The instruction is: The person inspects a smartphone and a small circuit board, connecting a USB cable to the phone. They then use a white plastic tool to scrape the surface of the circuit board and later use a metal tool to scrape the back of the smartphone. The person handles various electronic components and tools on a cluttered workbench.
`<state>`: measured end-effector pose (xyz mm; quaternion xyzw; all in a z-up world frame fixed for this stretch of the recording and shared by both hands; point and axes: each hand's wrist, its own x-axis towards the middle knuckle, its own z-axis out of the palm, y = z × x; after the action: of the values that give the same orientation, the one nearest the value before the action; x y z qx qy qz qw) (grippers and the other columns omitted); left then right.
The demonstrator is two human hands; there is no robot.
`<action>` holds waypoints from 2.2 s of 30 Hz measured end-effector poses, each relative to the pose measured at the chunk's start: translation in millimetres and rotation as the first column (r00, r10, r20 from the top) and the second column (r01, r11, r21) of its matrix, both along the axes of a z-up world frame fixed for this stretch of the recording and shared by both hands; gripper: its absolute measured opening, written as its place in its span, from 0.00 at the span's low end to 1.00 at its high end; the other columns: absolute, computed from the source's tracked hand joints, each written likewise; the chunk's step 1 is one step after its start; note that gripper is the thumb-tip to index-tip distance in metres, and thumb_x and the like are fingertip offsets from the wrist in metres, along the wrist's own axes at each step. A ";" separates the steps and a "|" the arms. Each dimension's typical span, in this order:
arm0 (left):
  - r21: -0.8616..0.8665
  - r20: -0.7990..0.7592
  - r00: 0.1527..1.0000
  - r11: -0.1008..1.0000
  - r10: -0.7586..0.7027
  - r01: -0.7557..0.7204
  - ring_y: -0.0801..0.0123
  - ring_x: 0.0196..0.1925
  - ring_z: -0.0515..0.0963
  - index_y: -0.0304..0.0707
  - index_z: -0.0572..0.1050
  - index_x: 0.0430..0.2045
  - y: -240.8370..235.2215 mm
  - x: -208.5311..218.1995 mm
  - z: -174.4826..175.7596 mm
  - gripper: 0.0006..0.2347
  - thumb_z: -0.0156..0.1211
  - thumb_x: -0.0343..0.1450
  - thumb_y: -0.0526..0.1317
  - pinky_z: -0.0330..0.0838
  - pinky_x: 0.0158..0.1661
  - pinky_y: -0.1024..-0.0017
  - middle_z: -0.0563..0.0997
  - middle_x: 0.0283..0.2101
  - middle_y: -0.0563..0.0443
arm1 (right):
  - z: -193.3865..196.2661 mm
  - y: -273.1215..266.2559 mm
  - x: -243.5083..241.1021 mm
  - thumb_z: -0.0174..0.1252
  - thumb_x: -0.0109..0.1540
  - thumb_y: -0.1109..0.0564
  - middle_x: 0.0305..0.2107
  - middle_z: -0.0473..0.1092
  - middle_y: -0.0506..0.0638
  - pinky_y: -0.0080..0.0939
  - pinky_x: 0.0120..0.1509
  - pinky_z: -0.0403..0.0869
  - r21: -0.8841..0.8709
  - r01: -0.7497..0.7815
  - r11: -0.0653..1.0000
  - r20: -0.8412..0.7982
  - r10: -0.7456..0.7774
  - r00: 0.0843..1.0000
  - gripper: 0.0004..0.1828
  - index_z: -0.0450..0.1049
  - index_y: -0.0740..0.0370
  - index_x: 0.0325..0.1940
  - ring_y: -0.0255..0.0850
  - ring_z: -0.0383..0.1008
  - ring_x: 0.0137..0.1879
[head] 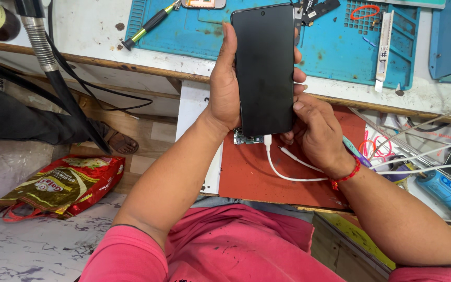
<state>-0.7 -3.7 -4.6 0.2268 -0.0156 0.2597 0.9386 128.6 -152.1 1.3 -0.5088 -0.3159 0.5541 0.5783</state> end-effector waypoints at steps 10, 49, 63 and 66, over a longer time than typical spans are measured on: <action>0.019 -0.010 1.000 1.000 0.020 -0.020 0.61 0.45 0.82 0.28 0.68 0.61 -0.8 -0.9 2.1 0.37 0.35 0.78 0.69 0.81 0.48 0.58 0.77 0.46 0.40 | -1.9 -0.7 -1.1 0.37 0.71 0.55 0.22 0.65 0.53 0.40 0.37 0.68 0.021 -0.004 1.000 0.017 0.004 1.000 0.18 0.69 0.71 0.42 0.40 0.64 0.28; 0.036 -0.024 0.999 0.998 0.046 -0.045 0.59 0.42 0.82 0.27 0.73 0.49 -7.6 -3.4 3.6 0.38 0.34 0.76 0.72 0.79 0.48 0.60 0.78 0.40 0.39 | -7.4 -4.4 1.0 0.37 0.72 0.54 0.27 0.70 0.56 0.41 0.42 0.74 0.123 -0.024 0.992 0.012 0.022 1.000 0.20 0.70 0.71 0.41 0.42 0.71 0.33; 0.228 -0.080 0.945 0.929 0.318 -0.293 0.58 0.59 0.78 0.43 0.51 0.67 -11.3 4.8 3.0 0.34 0.46 0.75 0.67 0.78 0.61 0.54 0.71 0.61 0.44 | 27.2 -16.1 -16.6 0.63 0.68 0.60 0.41 0.75 0.54 0.39 0.52 0.73 0.219 0.129 0.967 0.780 -0.253 0.573 0.21 0.72 0.67 0.64 0.39 0.75 0.44; 0.544 -0.019 0.897 0.758 0.442 -0.361 0.60 0.67 0.73 0.54 0.35 0.73 -17.6 3.5 2.9 0.39 0.49 0.75 0.66 0.74 0.66 0.56 0.62 0.70 0.49 | 36.5 -15.7 -13.5 0.68 0.68 0.61 0.44 0.74 0.56 0.39 0.49 0.74 0.373 0.014 0.928 0.908 -0.368 0.199 0.21 0.74 0.64 0.65 0.45 0.76 0.46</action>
<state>2.8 -21.3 -1.8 0.4915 0.0317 0.4234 0.7604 115.1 -167.9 37.8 -0.6880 -0.6143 -0.0119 0.3863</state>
